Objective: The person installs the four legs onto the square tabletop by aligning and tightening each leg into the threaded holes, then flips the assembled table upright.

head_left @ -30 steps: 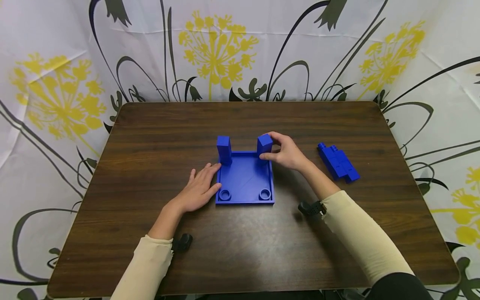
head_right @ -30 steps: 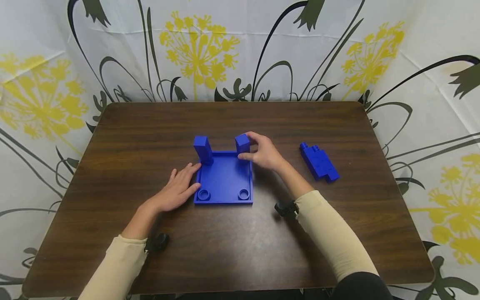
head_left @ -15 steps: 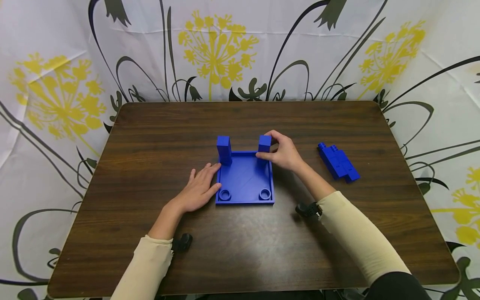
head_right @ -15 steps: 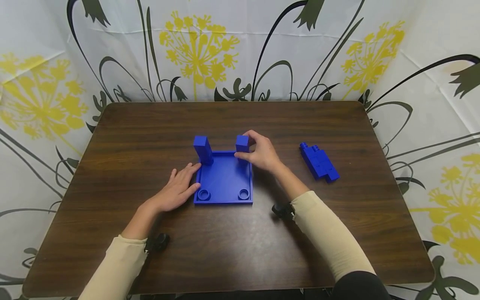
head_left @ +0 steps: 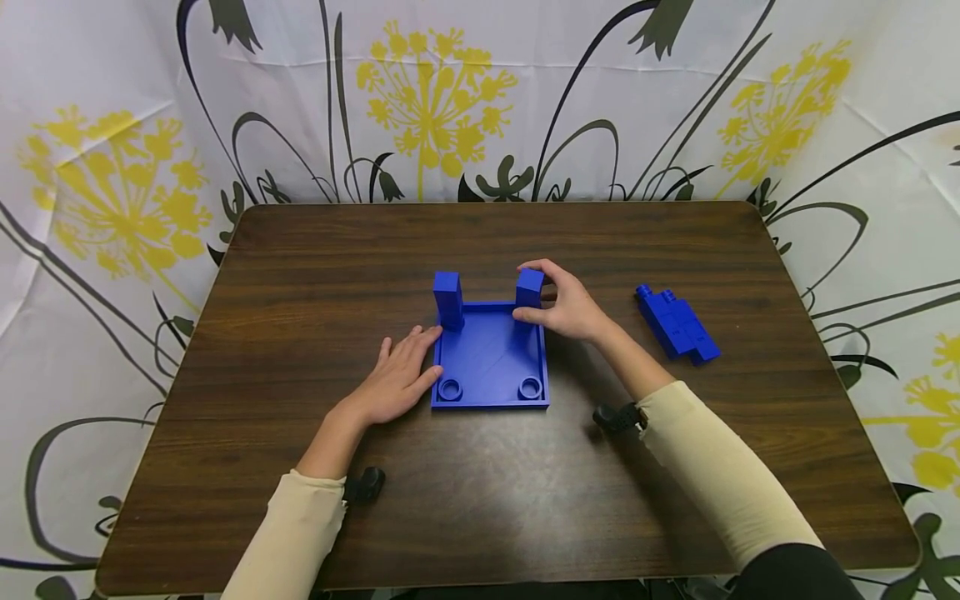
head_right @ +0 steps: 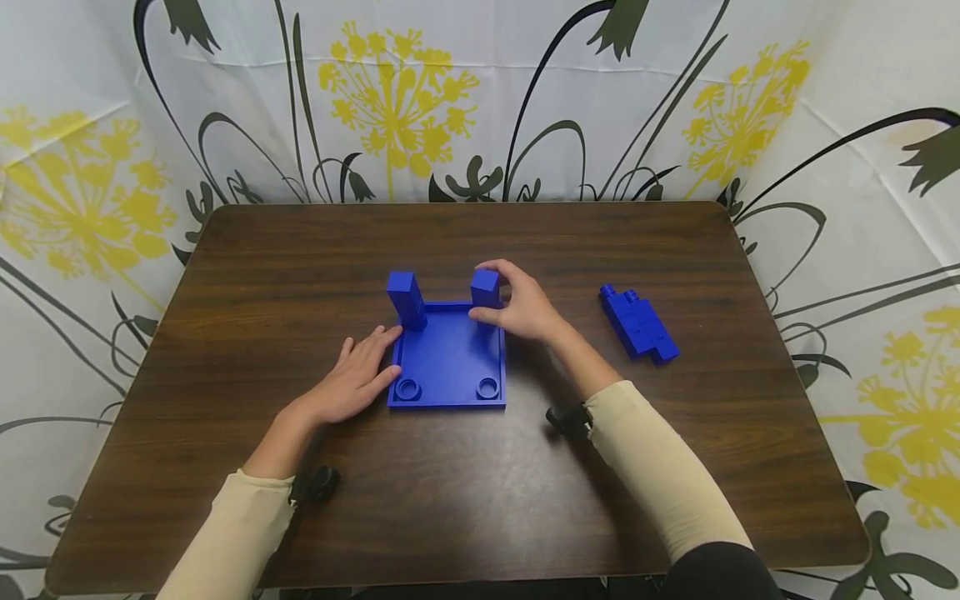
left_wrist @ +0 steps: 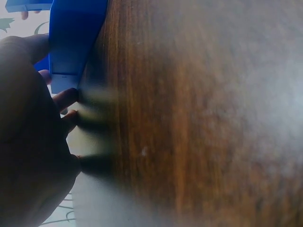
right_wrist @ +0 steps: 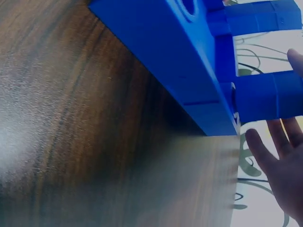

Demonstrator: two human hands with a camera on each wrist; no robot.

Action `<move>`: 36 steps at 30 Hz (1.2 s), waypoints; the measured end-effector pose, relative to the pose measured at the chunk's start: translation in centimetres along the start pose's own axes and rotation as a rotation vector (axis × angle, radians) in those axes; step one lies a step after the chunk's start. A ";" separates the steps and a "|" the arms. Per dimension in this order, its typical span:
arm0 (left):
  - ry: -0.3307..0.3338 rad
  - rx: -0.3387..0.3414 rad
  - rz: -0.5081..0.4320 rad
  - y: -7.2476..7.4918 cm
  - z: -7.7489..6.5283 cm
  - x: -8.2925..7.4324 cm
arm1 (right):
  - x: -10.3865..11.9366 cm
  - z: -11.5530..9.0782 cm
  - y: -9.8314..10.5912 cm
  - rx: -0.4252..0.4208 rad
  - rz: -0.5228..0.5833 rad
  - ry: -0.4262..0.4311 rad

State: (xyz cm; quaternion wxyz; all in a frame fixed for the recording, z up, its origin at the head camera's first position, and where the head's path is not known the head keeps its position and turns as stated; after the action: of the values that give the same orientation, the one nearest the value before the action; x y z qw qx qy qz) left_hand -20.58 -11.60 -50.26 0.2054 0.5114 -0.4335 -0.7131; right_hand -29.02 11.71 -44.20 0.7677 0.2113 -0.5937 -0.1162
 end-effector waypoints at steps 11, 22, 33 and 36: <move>0.003 0.000 0.002 0.0 0.0 0.0 | 3.7 -0.8 0.2 0.161 0.237 0.041; 0.004 0.005 0.006 0.0 0.0 -0.1 | 0.9 0.0 0.3 0.095 0.162 0.049; -0.001 0.013 0.013 -0.1 0.1 0.0 | 0.5 0.4 0.7 -0.010 0.074 0.042; 0.001 0.017 0.014 -0.1 0.1 0.0 | 0.5 0.5 0.7 -0.031 0.067 0.040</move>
State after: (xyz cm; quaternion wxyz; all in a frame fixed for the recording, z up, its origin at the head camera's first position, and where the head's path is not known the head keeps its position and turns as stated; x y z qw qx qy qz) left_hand -20.62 -11.48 -50.35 0.2063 0.5101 -0.4430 -0.7078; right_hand -29.42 12.05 -43.34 0.7859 0.1815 -0.5833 -0.0954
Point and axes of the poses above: each hand's wrist, its own z-axis towards the middle knuckle, its own y-axis out of the back of the hand, x = y × z, the point moved 9 cm from there along z, towards the middle knuckle, and after that the axes turned 15 degrees about -x, right-handed, at the moved point
